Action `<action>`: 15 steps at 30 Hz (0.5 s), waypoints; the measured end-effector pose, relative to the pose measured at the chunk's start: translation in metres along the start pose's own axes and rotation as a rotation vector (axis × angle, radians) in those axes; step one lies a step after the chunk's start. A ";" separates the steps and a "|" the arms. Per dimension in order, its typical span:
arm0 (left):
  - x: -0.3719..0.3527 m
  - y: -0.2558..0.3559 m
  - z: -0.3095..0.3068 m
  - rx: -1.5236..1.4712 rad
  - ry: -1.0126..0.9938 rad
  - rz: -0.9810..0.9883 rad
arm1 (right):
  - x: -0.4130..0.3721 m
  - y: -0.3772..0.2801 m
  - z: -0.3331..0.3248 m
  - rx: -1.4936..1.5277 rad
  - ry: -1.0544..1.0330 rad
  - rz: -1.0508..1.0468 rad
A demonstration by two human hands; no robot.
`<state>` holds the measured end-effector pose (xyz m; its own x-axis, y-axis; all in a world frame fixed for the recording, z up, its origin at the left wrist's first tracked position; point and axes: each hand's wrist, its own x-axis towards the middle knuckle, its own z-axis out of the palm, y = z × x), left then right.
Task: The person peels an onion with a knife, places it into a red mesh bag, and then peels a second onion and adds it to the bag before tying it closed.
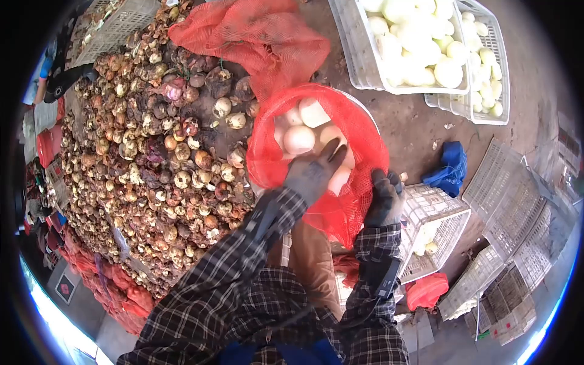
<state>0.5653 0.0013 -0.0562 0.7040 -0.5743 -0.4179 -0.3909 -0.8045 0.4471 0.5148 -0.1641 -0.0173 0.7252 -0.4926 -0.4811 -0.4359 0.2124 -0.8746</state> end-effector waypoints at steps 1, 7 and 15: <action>0.009 -0.004 -0.003 0.038 -0.056 0.004 | 0.000 -0.001 0.003 0.014 0.005 0.015; -0.029 -0.017 0.032 0.027 -0.050 -0.087 | -0.008 -0.031 0.021 0.305 0.044 0.230; 0.001 -0.001 0.004 0.008 -0.054 -0.060 | -0.007 -0.008 0.003 0.334 0.039 0.244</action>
<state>0.5637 0.0013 -0.0604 0.6932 -0.5325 -0.4856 -0.3539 -0.8385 0.4143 0.5153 -0.1597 -0.0071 0.5983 -0.4242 -0.6798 -0.3909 0.5860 -0.7098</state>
